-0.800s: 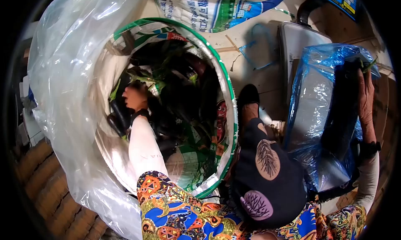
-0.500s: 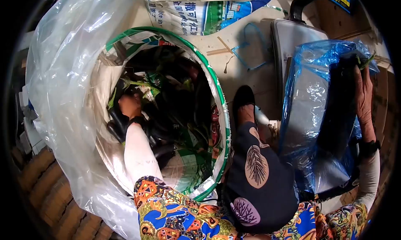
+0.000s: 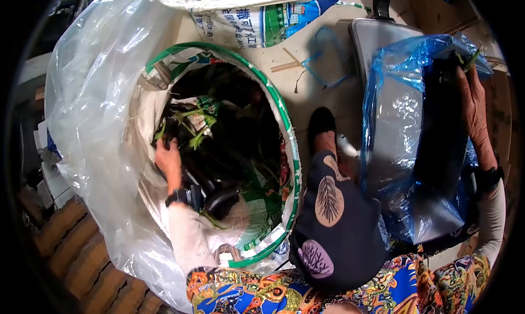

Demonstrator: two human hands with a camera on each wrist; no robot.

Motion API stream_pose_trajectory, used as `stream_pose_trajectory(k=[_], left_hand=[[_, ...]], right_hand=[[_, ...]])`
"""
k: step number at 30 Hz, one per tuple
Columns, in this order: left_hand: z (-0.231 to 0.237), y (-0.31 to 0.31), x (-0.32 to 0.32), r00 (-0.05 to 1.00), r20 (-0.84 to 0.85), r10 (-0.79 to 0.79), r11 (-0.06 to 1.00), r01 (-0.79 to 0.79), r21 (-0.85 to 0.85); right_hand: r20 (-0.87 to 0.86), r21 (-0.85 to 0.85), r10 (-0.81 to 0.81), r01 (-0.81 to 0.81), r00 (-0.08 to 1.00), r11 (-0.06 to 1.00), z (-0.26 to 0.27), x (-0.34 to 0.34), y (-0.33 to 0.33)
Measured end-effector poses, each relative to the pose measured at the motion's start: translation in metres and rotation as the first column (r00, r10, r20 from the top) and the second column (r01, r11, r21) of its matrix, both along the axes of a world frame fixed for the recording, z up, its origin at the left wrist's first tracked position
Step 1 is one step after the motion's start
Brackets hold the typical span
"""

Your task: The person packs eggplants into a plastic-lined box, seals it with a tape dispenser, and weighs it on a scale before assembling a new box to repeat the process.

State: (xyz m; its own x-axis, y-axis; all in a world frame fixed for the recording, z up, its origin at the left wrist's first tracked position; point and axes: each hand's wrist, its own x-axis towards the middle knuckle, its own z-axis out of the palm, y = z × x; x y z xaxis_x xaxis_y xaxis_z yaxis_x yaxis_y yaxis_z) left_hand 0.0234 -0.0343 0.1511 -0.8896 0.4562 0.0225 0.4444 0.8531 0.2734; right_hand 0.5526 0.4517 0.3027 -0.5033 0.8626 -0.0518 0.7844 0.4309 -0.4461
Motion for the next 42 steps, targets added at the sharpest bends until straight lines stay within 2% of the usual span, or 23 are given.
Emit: stream_pose_trajectory(k=[1, 2, 3, 4, 7, 10, 14, 15, 16, 18, 19, 20, 21, 23, 24, 26, 27, 28, 29, 31, 35, 39, 42], left_hand=[[0.023, -0.007, 0.005, 0.993, 0.112, 0.027, 0.988, -0.044, 0.149], [0.054, -0.004, 0.022, 0.926, 0.368, 0.089, 0.878, -0.247, 0.410], [0.082, -0.001, 0.041, 0.797, 0.601, 0.056, 0.666, -0.479, 0.573], [0.098, -0.007, 0.050, 0.774, 0.631, -0.042, 0.575, -0.498, 0.649], [0.118, -0.032, 0.065, 0.606, 0.757, -0.247, 0.290, -0.699, 0.654], [0.131, -0.035, 0.090, 0.456, 0.721, -0.521, 0.038, -0.832, 0.554], [0.152, -0.007, 0.118, 0.383, 0.583, -0.717, -0.005, -0.838, 0.545], [0.157, -0.003, 0.120, 0.320, 0.546, -0.775, 0.045, -0.833, 0.552], [0.160, -0.008, 0.118, 0.339, 0.563, -0.754, 0.085, -0.799, 0.595], [0.172, -0.006, 0.118, 0.298, 0.582, -0.757, 0.154, -0.784, 0.601], [0.186, 0.006, 0.122, 0.288, 0.595, -0.751, 0.210, -0.749, 0.628], [0.202, 0.021, 0.129, 0.280, 0.606, -0.744, 0.265, -0.709, 0.653], [0.224, 0.042, 0.137, 0.326, 0.625, -0.709, 0.352, -0.605, 0.715], [0.261, 0.100, 0.165, 0.083, 0.581, -0.810, 0.511, -0.386, 0.768], [0.266, 0.112, 0.165, 0.132, 0.651, -0.748, 0.613, -0.237, 0.753], [0.286, 0.173, 0.212, 0.103, 0.721, -0.686, 0.719, -0.060, 0.693], [0.296, 0.204, 0.236, 0.091, 0.749, -0.656, 0.754, 0.037, 0.656], [0.296, 0.226, 0.249, -0.006, 0.752, -0.659, 0.743, 0.151, 0.653], [0.299, 0.248, 0.265, -0.101, 0.772, -0.627, 0.734, 0.254, 0.629], [0.285, 0.268, 0.275, -0.254, 0.778, -0.575, 0.676, 0.389, 0.626], [0.254, 0.300, 0.311, -0.314, 0.759, -0.570, 0.469, 0.635, 0.614], [0.214, 0.312, 0.337, -0.357, 0.591, -0.723, 0.083, 0.805, 0.587], [0.192, 0.304, 0.349, -0.376, 0.490, -0.786, -0.036, 0.820, 0.571]], right_hand=[[-0.035, -0.030, 0.021, -0.022, 0.999, 0.999, -0.001, 0.000, 0.002], [-0.058, -0.055, 0.014, -0.017, 0.998, 0.998, -0.005, 0.001, 0.003], [-0.082, -0.075, 0.008, -0.015, 0.997, 0.997, -0.007, 0.002, 0.005], [-0.089, -0.085, 0.009, -0.017, 0.996, 0.996, -0.006, -0.001, 0.004], [-0.127, -0.158, -0.024, 0.004, 0.992, 0.987, -0.002, -0.003, 0.002], [-0.256, -0.276, 0.026, -0.099, 0.966, 0.956, 0.005, -0.007, 0.001], [-0.144, -0.139, 0.121, -0.141, 0.982, 0.980, 0.003, -0.007, 0.004], [-0.167, -0.123, 0.183, -0.204, 0.969, 0.971, 0.005, -0.008, 0.005], [-0.252, -0.042, 0.212, -0.230, 0.944, 0.972, -0.017, -0.001, 0.012], [-0.074, -0.221, 0.173, -0.185, 0.982, 0.957, -0.003, -0.005, 0.012], [-0.233, -0.066, 0.245, -0.267, 0.941, 0.962, -0.022, -0.001, 0.013], [-0.153, -0.138, 0.240, -0.261, 0.959, 0.955, -0.021, -0.001, 0.016], [-0.232, -0.112, 0.252, -0.283, 0.940, 0.953, -0.023, -0.002, 0.010], [-0.222, -0.116, 0.255, -0.286, 0.941, 0.951, -0.016, 0.001, 0.005], [-0.234, -0.062, 0.281, -0.303, 0.931, 0.951, -0.004, -0.005, -0.002], [-0.279, -0.019, 0.314, -0.332, 0.908, 0.943, -0.009, -0.004, 0.003], [-0.276, -0.108, 0.230, -0.268, 0.933, 0.957, -0.001, -0.008, 0.000], [-0.335, -0.004, 0.315, -0.335, 0.888, 0.942, -0.006, -0.005, 0.003], [-0.332, -0.074, 0.231, -0.270, 0.915, 0.960, 0.000, -0.007, -0.002], [-0.282, -0.023, 0.264, -0.281, 0.922, 0.959, -0.004, -0.024, -0.014], [-0.375, -0.029, 0.232, -0.261, 0.898, 0.965, -0.018, -0.038, -0.017], [-0.440, -0.038, 0.200, -0.241, 0.875, 0.970, -0.024, -0.049, -0.022], [-0.488, -0.027, 0.200, -0.244, 0.849, 0.969, -0.028, -0.053, -0.024]])
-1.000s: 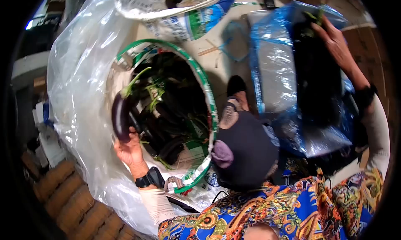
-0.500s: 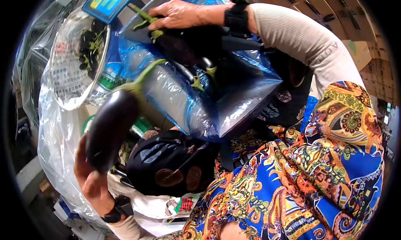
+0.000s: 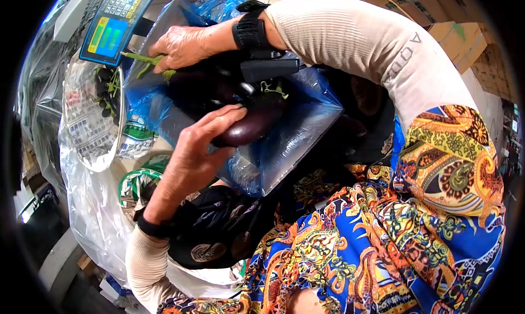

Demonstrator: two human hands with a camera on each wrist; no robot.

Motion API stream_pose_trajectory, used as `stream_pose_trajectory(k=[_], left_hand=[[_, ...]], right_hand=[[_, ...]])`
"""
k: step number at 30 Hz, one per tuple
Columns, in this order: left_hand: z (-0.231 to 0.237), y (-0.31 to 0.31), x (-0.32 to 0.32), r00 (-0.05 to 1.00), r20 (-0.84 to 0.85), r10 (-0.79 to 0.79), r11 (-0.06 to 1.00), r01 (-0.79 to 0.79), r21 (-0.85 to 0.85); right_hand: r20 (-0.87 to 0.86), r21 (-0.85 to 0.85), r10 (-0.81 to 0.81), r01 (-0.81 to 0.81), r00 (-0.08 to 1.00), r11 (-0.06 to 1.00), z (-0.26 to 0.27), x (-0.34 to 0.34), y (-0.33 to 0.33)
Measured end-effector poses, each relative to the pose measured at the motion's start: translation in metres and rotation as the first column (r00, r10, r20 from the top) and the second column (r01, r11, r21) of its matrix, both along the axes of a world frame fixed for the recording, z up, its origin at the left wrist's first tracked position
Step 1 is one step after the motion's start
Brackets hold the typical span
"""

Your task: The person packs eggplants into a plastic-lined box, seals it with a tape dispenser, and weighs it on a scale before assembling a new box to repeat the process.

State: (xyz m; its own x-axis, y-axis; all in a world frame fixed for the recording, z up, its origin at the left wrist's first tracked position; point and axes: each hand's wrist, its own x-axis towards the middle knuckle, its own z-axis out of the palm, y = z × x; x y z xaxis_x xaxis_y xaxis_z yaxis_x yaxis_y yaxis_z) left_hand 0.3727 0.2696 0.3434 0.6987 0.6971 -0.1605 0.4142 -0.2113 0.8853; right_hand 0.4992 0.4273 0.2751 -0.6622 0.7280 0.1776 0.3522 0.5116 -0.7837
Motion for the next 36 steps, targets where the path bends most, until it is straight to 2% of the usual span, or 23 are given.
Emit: stream_pose_trajectory(k=[2, 5, 8, 11, 12, 15, 17, 19, 20, 21, 24, 27, 28, 31, 32, 35, 36], left_hand=[[0.010, -0.009, 0.002, 0.999, -0.048, -0.006, 1.000, 0.006, -0.006], [0.049, -0.017, -0.008, 0.987, -0.157, -0.013, 1.000, 0.010, -0.017], [0.066, -0.023, -0.018, 0.967, -0.245, 0.072, 0.997, -0.068, 0.025], [0.047, -0.017, -0.021, 0.966, -0.249, 0.074, 0.993, -0.049, 0.107], [0.038, -0.014, -0.018, 0.974, -0.217, 0.068, 0.996, -0.053, 0.075], [0.008, -0.010, -0.005, 0.985, -0.171, 0.007, 0.990, 0.017, 0.139], [-0.010, -0.013, 0.006, 0.995, -0.095, 0.002, 0.992, 0.010, 0.129], [-0.027, -0.016, 0.015, 0.991, -0.100, -0.085, 0.975, 0.104, 0.198], [-0.039, -0.020, 0.015, 0.975, -0.169, -0.143, 0.961, 0.177, 0.211], [-0.052, -0.023, 0.015, 0.973, -0.148, -0.176, 0.970, 0.197, 0.140], [-0.077, -0.037, 0.020, 0.939, -0.236, -0.249, 0.924, 0.304, 0.231], [-0.072, -0.044, 0.036, 0.859, -0.461, -0.223, 0.949, 0.300, 0.099], [-0.078, -0.043, 0.039, 0.828, -0.530, -0.183, 0.931, 0.319, 0.176], [-0.069, -0.028, 0.054, 0.670, -0.703, -0.240, 0.955, 0.292, -0.048], [-0.078, -0.030, 0.053, 0.666, -0.721, -0.189, 0.945, 0.323, 0.051], [-0.085, -0.030, 0.059, 0.638, -0.744, -0.200, 0.956, 0.295, -0.004], [-0.077, -0.024, 0.059, 0.659, -0.709, -0.251, 0.964, 0.237, -0.120]], right_hand=[[0.003, 0.004, 0.008, -0.008, 1.000, 1.000, -0.002, -0.002, 0.001], [0.022, -0.015, 0.007, -0.007, 1.000, 1.000, 0.003, 0.000, -0.002], [0.057, 0.003, 0.012, -0.012, 0.998, 1.000, 0.007, -0.002, -0.004], [0.014, 0.047, -0.008, 0.007, 1.000, 0.999, -0.004, -0.005, -0.001], [0.019, 0.033, -0.011, 0.010, 1.000, 0.999, -0.005, -0.006, -0.001], [0.001, 0.042, -0.016, 0.016, 1.000, 0.999, -0.006, -0.008, -0.002], [0.018, 0.034, -0.008, 0.007, 1.000, 0.999, -0.004, -0.008, -0.001], [0.018, 0.042, -0.003, 0.002, 1.000, 0.999, -0.003, -0.006, -0.001], [0.009, 0.057, 0.000, -0.001, 1.000, 0.998, -0.004, -0.006, 0.000], [0.001, 0.071, 0.004, -0.004, 1.000, 0.997, -0.005, -0.006, 0.000], [0.014, 0.060, -0.004, 0.003, 1.000, 0.998, -0.005, -0.008, -0.002], [0.009, 0.073, -0.031, 0.030, 0.999, 0.997, -0.008, -0.009, -0.002], [-0.002, 0.077, -0.019, 0.019, 1.000, 0.997, -0.009, -0.010, -0.001], [0.006, 0.071, -0.010, 0.010, 1.000, 0.997, -0.008, -0.009, -0.003], [0.024, 0.061, -0.013, 0.011, 1.000, 0.998, -0.006, -0.008, -0.004], [0.018, 0.076, -0.003, 0.002, 1.000, 0.997, -0.006, -0.010, -0.002], [0.021, 0.071, -0.001, -0.001, 1.000, 0.997, -0.006, -0.011, -0.003]])
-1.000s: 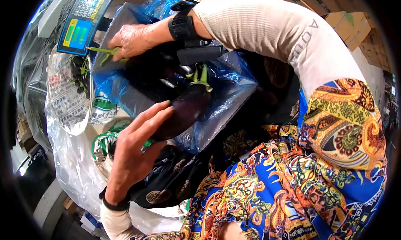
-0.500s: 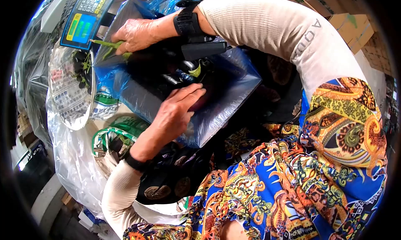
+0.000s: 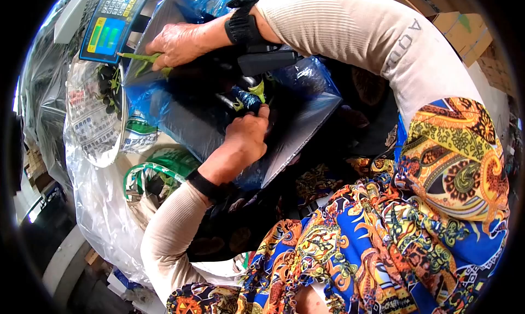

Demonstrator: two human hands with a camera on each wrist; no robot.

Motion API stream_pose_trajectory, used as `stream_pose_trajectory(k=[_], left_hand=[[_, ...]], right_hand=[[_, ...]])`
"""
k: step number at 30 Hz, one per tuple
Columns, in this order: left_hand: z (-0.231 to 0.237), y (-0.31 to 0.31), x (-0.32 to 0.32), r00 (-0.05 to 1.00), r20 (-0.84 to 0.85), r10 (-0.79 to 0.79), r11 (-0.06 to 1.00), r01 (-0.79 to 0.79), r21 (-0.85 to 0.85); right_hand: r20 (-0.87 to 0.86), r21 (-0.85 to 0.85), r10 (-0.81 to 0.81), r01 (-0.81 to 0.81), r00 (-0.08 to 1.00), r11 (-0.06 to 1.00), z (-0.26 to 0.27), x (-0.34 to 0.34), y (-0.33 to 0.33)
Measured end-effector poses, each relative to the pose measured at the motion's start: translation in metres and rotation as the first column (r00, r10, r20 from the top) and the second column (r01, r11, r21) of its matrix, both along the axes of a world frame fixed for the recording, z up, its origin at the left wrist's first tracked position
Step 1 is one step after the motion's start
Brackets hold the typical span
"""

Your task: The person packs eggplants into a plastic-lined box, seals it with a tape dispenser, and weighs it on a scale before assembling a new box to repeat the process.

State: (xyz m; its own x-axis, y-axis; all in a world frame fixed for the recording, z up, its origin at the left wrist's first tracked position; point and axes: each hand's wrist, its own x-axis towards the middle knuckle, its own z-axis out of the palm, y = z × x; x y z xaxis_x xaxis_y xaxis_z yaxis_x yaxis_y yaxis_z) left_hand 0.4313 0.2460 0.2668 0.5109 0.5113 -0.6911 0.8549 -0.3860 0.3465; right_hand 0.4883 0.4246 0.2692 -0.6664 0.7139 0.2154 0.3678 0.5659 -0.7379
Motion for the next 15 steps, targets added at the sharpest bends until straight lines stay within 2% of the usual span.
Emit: stream_pose_trajectory(k=[4, 7, 9, 11, 12, 15], left_hand=[[-0.003, 0.013, 0.002, 0.979, -0.015, 0.205, 0.947, -0.203, -0.251], [-0.010, 0.018, 0.002, 0.989, -0.027, 0.144, 0.952, -0.145, -0.270], [-0.021, 0.021, -0.012, 0.963, 0.170, 0.207, 0.932, -0.141, -0.333], [-0.030, 0.022, -0.029, 0.895, 0.345, 0.283, 0.907, -0.133, -0.399], [-0.009, 0.034, -0.026, 0.867, 0.359, 0.347, 0.829, -0.104, -0.549], [-0.038, 0.029, -0.028, 0.907, 0.363, 0.212, 0.917, -0.056, -0.396]], right_hand=[[0.030, -0.002, 0.004, -0.003, 1.000, 1.000, -0.001, -0.003, 0.002], [0.037, -0.038, -0.002, 0.003, 0.999, 0.999, 0.004, 0.001, 0.002], [0.032, -0.027, -0.007, 0.007, 0.999, 1.000, 0.004, 0.000, 0.001], [0.040, -0.022, 0.005, -0.004, 0.999, 1.000, 0.004, 0.000, 0.002], [0.051, -0.026, 0.007, -0.005, 0.999, 1.000, 0.005, 0.000, 0.003], [0.036, -0.032, -0.001, 0.002, 0.999, 0.999, 0.007, 0.001, 0.002]])
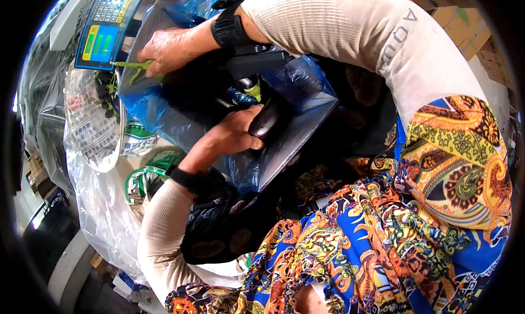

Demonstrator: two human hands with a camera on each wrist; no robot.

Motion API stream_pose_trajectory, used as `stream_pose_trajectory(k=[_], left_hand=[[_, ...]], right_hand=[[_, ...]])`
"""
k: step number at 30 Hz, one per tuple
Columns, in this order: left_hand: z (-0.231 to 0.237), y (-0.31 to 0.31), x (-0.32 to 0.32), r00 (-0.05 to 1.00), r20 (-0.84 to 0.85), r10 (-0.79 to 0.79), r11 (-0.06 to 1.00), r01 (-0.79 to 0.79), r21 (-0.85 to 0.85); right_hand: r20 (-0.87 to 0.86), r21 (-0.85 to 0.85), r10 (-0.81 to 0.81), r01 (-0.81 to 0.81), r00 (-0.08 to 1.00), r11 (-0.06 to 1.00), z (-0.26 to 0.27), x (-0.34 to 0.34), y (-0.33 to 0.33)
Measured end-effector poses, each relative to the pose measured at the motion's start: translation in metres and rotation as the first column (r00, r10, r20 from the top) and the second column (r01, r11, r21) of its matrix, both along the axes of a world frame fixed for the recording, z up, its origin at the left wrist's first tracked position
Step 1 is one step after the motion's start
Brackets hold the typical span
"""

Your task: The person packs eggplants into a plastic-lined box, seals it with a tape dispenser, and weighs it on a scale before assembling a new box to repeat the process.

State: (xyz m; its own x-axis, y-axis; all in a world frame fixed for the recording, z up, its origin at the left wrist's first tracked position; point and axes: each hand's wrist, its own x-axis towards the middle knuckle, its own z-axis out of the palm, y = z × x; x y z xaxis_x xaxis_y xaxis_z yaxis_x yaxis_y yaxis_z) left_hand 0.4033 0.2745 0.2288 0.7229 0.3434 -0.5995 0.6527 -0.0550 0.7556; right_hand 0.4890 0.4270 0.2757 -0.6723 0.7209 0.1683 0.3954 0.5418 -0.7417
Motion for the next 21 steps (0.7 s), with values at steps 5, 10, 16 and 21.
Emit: stream_pose_trajectory(k=[5, 10, 16, 21], left_hand=[[-0.010, -0.012, 0.007, 0.997, -0.066, 0.038, 0.972, -0.022, 0.233], [0.000, -0.010, 0.028, 0.958, -0.281, -0.056, 0.918, 0.159, 0.362], [-0.006, -0.015, 0.050, 0.903, -0.413, -0.121, 0.832, 0.319, 0.455], [-0.013, 0.002, 0.030, 0.942, -0.275, -0.194, 0.870, 0.294, 0.395]], right_hand=[[0.022, 0.020, -0.008, 0.007, 1.000, 1.000, -0.002, 0.001, 0.000], [0.004, 0.015, -0.015, 0.015, 1.000, 1.000, -0.006, -0.001, -0.002], [0.030, 0.026, 0.007, -0.008, 1.000, 1.000, -0.005, -0.002, -0.006], [0.105, -0.029, -0.007, 0.011, 0.994, 1.000, 0.001, -0.007, -0.008]])
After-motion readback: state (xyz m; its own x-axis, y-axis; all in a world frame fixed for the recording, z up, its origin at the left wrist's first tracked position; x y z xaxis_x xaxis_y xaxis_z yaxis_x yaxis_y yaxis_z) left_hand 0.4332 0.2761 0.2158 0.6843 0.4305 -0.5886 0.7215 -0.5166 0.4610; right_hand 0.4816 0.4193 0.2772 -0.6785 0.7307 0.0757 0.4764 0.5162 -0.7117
